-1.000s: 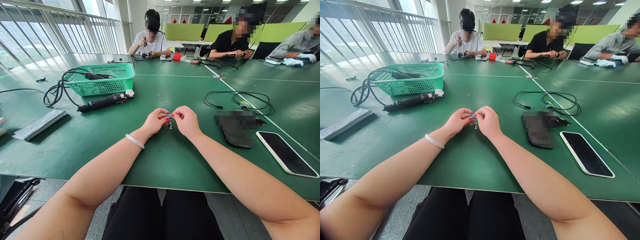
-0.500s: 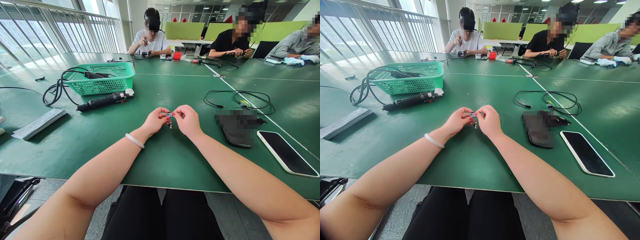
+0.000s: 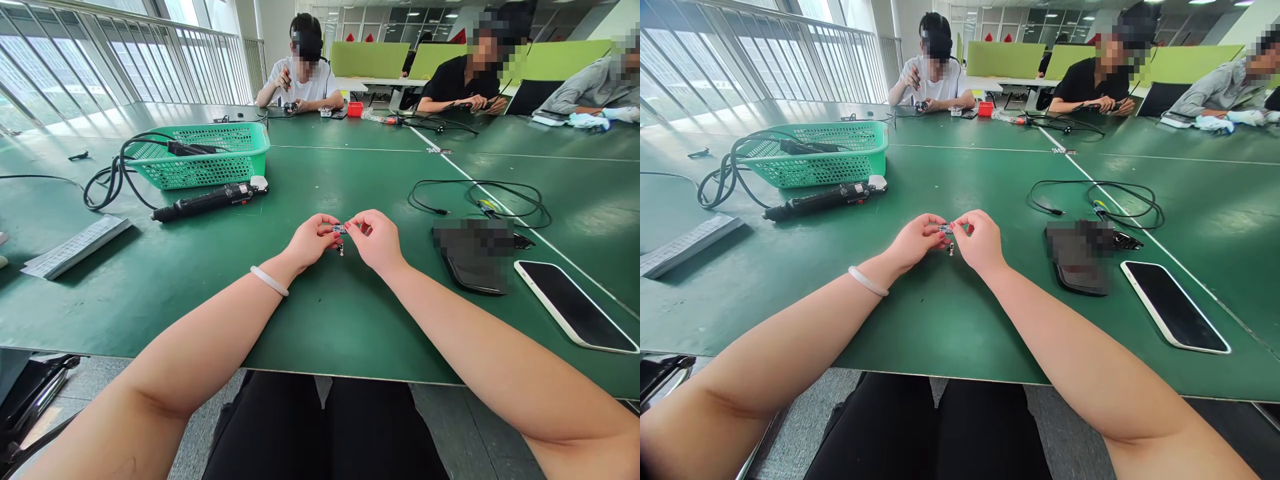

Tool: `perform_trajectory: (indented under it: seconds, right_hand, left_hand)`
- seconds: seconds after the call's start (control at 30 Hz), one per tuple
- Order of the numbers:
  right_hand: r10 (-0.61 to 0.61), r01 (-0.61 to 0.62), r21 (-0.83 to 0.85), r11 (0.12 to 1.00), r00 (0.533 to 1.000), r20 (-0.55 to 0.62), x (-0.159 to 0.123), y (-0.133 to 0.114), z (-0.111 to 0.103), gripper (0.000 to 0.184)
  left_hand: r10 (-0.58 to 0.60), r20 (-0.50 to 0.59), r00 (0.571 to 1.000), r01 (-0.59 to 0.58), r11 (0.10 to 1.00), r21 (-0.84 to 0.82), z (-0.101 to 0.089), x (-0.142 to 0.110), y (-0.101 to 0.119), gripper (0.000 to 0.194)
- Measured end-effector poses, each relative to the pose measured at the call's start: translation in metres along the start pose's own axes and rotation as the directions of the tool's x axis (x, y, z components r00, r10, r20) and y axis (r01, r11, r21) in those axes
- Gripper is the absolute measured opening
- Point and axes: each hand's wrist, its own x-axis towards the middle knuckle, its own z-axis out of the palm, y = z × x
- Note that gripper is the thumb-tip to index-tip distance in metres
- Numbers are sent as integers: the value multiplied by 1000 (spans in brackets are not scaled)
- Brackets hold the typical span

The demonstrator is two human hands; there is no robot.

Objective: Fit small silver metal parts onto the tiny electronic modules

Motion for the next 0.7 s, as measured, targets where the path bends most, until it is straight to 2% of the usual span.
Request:
perform_trajectory:
  seconds: [0.3, 0.57, 0.63, 0.7]
  right_hand:
    - [12, -13, -24, 1000, 1000, -13, -1, -1, 0, 12]
    - [21, -22, -33, 999, 999, -26, 2, 3, -4, 21]
    - [46, -45, -69, 997, 999, 12, 3, 6, -4, 18]
    - [86, -73, -122, 990, 991, 106, 2, 9, -3, 15]
  left_hand:
    - [-19, 14, 1000, 18, 1000, 8, 1, -1, 1, 14]
    - [-44, -57, 997, 44, 999, 12, 1, -2, 3, 12]
    - [-54, -110, 992, 54, 999, -9, 0, 0, 4, 9]
    - [-70, -171, 983, 65, 997, -36, -1, 1, 4, 8]
